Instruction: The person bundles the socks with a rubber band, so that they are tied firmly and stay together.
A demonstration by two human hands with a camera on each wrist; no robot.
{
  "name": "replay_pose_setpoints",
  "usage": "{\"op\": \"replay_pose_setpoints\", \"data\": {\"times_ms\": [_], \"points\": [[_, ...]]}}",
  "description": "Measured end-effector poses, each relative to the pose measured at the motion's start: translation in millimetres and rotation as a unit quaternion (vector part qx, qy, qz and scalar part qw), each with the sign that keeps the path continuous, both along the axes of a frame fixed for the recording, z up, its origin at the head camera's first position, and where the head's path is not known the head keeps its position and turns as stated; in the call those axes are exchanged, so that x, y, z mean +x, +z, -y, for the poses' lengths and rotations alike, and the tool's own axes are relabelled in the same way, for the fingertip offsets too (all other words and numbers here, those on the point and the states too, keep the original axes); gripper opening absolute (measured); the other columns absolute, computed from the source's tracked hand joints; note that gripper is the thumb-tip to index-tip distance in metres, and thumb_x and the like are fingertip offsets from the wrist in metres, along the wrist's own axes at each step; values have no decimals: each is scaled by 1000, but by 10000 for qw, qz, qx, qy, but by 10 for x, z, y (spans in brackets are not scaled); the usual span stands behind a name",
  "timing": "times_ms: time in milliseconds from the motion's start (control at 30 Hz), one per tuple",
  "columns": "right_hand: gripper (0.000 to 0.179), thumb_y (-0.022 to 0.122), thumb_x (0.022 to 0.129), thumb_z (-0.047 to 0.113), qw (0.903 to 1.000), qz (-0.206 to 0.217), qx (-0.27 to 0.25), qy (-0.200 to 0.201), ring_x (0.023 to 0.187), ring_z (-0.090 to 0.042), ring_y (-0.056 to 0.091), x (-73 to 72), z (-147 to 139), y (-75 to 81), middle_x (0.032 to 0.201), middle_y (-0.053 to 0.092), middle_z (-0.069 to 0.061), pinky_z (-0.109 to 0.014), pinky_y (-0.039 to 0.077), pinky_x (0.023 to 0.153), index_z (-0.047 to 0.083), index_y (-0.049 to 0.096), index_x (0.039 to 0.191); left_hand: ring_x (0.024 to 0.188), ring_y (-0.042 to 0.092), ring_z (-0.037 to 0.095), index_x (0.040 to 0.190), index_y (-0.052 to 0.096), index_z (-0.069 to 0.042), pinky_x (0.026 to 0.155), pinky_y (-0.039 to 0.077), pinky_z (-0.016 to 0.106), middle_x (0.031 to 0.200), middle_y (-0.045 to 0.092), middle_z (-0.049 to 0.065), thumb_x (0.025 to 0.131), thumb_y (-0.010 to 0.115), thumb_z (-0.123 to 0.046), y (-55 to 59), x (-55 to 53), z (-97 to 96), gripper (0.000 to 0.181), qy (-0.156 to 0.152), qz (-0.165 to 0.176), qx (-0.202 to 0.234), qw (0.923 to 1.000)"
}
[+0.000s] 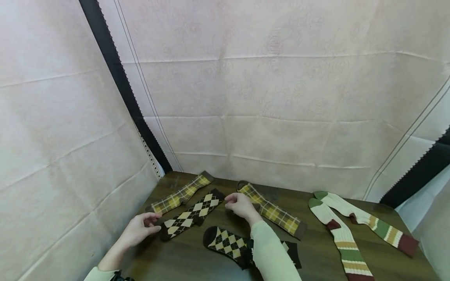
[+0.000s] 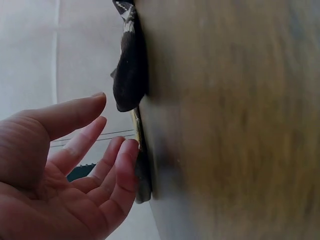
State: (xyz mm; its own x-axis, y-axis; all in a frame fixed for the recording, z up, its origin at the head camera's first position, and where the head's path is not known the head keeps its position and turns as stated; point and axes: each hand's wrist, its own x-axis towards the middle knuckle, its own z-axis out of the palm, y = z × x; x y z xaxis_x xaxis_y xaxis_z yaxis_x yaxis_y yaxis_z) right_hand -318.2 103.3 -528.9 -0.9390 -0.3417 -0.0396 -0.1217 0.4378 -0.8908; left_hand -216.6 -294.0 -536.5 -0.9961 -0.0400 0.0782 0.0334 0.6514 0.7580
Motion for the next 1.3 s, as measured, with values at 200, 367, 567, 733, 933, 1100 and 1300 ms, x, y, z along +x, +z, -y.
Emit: {"op": "replay_pose_setpoints", "data": {"times_ms": [200,367,567,733,933,1100,1300], "points": [[27,75,100,10,9992,12,119,-386,96,-22,67,-111,171,-72,112,70,-7,-40,59,80,3,74,127,81,66,16,117,78,-6,71,53,33,102,72,4,82,93,-10,-38,4,3,38,17,281,-4,9996],[30,75,100,12,9981,-59,350,-500,109,-30,64,-171,255,-97,123,68,-11,-49,56,90,6,74,129,83,64,17,116,78,-8,70,53,35,102,70,3,82,94,-11,-56,-3,3,38,-78,484,62,9988],[36,72,102,9,9978,-95,369,-544,129,-40,58,-206,265,-103,138,64,-18,-58,48,106,2,69,137,84,63,18,119,77,-5,69,52,36,102,70,5,83,93,-10,-54,-9,2,40,-309,582,148,9977],[39,70,103,7,9982,-55,252,-536,136,-43,54,-229,267,-108,145,61,-21,-59,45,110,1,66,142,82,62,20,122,75,-2,68,51,35,101,68,6,83,91,-8,-40,-10,-14,43,-537,634,251,9962],[38,68,105,8,9985,68,294,-451,135,-43,54,-241,300,-112,143,61,-20,-61,45,109,4,66,142,82,61,20,121,75,-1,68,51,34,100,67,6,82,91,-5,-20,-27,-22,42,-665,653,178,9955],[34,69,104,9,9982,129,274,-518,118,-35,61,-254,314,-147,126,66,-14,-56,50,100,4,69,138,80,58,21,121,75,-1,66,48,32,94,63,6,81,91,-3,-16,-45,-19,43,-848,683,130,9940],[26,69,105,13,9969,252,218,-713,98,-26,65,-232,310,-125,113,69,-9,-47,56,88,4,73,129,80,57,22,122,74,-1,65,48,33,95,62,7,81,90,0,-22,-53,-18,43,-920,765,131,9927]]}}
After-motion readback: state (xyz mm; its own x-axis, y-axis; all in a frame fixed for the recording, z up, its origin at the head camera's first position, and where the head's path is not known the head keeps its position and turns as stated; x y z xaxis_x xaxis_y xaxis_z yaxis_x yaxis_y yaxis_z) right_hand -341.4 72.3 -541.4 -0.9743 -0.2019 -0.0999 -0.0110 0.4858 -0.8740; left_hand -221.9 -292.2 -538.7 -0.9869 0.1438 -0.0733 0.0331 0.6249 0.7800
